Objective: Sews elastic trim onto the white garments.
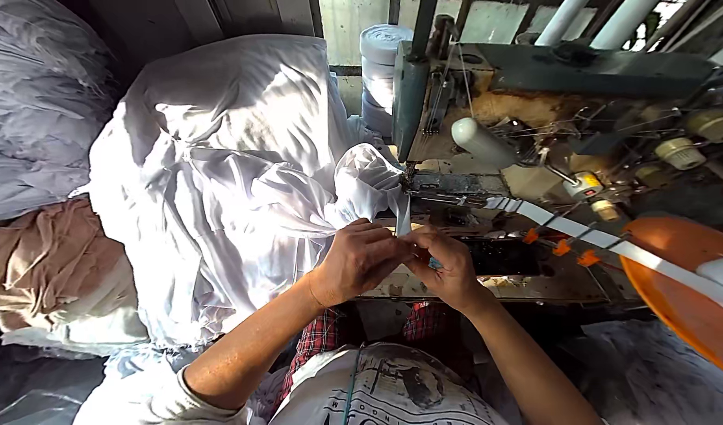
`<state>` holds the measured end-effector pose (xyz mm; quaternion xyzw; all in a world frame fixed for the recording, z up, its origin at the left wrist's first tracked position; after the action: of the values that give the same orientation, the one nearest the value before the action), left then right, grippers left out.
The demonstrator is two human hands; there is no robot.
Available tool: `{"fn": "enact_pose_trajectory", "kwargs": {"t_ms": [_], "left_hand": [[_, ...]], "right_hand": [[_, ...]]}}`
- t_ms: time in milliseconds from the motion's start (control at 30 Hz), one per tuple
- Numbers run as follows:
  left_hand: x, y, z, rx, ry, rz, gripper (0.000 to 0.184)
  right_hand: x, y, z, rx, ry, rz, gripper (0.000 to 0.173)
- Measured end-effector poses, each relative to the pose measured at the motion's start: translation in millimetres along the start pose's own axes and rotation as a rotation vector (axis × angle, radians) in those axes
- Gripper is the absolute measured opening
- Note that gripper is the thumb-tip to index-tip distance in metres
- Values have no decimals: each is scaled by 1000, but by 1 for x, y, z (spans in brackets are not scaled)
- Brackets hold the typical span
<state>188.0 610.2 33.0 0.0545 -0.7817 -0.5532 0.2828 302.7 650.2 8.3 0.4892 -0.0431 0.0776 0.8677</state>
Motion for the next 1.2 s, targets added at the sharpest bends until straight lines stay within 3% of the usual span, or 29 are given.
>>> {"fn": "enact_pose_trajectory", "kwargs": {"t_ms": [133, 267, 400, 500, 600, 733, 933, 1067, 1200], "left_hand": [[-26, -14, 7, -164, 192, 113, 42], [-42, -19, 52, -38, 387, 374, 50], [-32, 1, 92, 137, 453, 524, 45], [-29, 11, 105, 92, 473, 591, 44], [-34, 5, 81, -12, 438, 523, 44], [-42, -17, 64, -80, 421, 449, 46], [-36, -25, 59, -106, 512, 352, 39], [-39, -23, 47, -218, 533, 390, 39], [-45, -13, 75, -71, 499, 470, 36]], "right_hand": [[23, -9, -14, -4, -49, -56, 16], [33, -16, -22, -50, -69, -44, 20], [13, -24, -37, -177, -7, -21, 21], [-13, -34, -46, -272, 55, -46, 20], [-16, -45, -38, -272, 66, -99, 23], [11, -56, -34, -207, -49, -226, 25], [15, -62, -37, -198, -31, -197, 21], [13, -62, -46, -261, 15, -251, 19], [13, -49, -57, -295, 24, -261, 18]]}}
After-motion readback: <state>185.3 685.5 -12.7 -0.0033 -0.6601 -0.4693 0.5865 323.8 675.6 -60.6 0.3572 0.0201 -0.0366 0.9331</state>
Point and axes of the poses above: each hand's wrist, its own y-axis towards the middle knuckle, its own x-axis out of the back of the hand, z = x × y, the point moved 10 cm from there along y, towards the middle knuckle, and after that the axes turned 15 degrees about -z, right-handed, at the moved point
